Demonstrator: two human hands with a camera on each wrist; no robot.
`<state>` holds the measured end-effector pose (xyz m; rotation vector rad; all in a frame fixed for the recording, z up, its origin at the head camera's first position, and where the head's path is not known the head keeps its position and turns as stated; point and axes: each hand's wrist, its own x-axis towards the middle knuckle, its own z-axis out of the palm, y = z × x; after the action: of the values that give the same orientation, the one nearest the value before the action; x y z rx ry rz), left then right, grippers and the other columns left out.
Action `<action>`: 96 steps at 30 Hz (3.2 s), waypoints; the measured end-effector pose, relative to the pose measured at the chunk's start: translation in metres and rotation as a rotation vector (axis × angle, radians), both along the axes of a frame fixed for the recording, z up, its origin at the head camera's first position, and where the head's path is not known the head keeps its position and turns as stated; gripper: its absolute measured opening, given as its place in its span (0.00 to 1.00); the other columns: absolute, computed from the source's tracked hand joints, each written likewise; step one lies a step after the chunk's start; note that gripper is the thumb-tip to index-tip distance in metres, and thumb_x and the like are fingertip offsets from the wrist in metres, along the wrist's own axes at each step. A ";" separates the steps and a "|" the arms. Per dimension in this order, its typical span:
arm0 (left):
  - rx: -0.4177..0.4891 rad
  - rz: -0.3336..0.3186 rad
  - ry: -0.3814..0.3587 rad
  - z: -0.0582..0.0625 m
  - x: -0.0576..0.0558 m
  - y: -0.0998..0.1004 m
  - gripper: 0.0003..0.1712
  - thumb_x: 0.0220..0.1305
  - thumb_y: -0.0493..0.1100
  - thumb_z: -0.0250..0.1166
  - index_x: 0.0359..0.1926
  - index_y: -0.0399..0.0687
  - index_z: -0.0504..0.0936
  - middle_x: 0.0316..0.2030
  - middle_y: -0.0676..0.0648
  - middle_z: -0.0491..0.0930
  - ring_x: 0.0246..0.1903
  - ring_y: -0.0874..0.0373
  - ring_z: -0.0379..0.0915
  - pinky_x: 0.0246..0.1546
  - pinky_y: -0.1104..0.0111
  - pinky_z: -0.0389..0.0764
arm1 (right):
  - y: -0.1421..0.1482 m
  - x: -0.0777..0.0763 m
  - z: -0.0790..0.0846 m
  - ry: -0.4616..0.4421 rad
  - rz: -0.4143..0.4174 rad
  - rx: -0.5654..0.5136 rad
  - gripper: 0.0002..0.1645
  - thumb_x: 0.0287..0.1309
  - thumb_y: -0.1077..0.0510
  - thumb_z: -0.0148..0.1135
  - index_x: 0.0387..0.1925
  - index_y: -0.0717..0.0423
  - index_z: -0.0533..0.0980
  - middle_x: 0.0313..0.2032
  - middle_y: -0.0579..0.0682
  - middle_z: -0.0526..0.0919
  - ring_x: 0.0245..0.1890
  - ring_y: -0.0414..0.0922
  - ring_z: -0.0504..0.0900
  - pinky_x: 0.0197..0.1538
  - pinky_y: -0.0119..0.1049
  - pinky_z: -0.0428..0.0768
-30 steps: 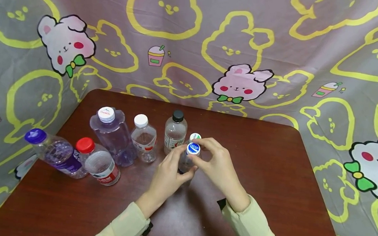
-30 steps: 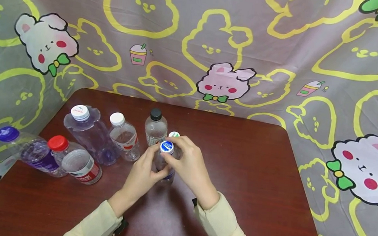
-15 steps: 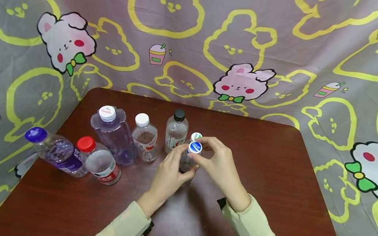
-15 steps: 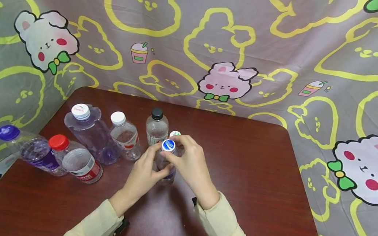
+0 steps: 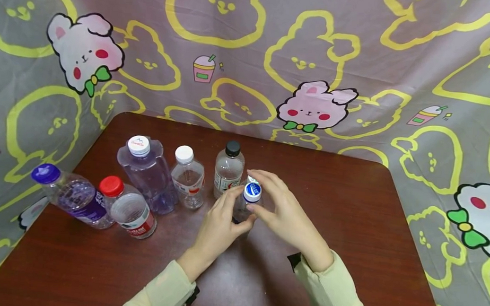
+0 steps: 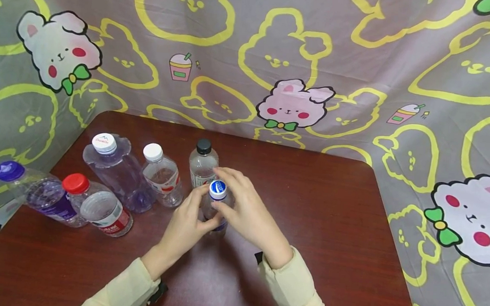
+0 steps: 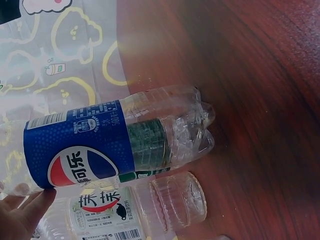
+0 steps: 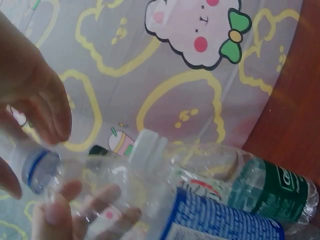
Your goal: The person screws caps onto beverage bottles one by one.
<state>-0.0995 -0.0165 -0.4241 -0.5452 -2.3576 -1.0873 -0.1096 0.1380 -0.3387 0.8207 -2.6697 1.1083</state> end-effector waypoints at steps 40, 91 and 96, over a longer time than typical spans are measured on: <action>0.002 0.009 -0.013 0.001 0.000 0.000 0.34 0.48 0.46 0.73 0.55 0.39 0.71 0.51 0.43 0.79 0.51 0.49 0.78 0.50 0.58 0.80 | 0.013 -0.008 0.011 -0.242 0.061 -0.081 0.28 0.53 0.68 0.65 0.58 0.60 0.74 0.56 0.55 0.78 0.56 0.49 0.78 0.58 0.44 0.76; -0.023 -0.003 -0.016 0.002 0.000 -0.001 0.35 0.48 0.47 0.74 0.55 0.41 0.71 0.51 0.44 0.78 0.52 0.51 0.77 0.48 0.59 0.80 | 0.003 -0.008 -0.002 -0.207 0.061 -0.081 0.36 0.54 0.63 0.67 0.63 0.62 0.65 0.62 0.58 0.73 0.62 0.53 0.73 0.64 0.51 0.70; -0.027 -0.002 -0.016 0.002 0.000 -0.002 0.34 0.48 0.47 0.74 0.55 0.41 0.71 0.51 0.45 0.78 0.52 0.51 0.77 0.48 0.59 0.81 | 0.010 -0.007 0.003 -0.258 0.142 -0.094 0.28 0.59 0.69 0.57 0.62 0.59 0.70 0.61 0.55 0.75 0.64 0.50 0.72 0.65 0.50 0.69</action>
<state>-0.1000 -0.0183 -0.4221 -0.5512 -2.3889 -1.0660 -0.1169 0.1476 -0.3352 0.9200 -2.7703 1.4535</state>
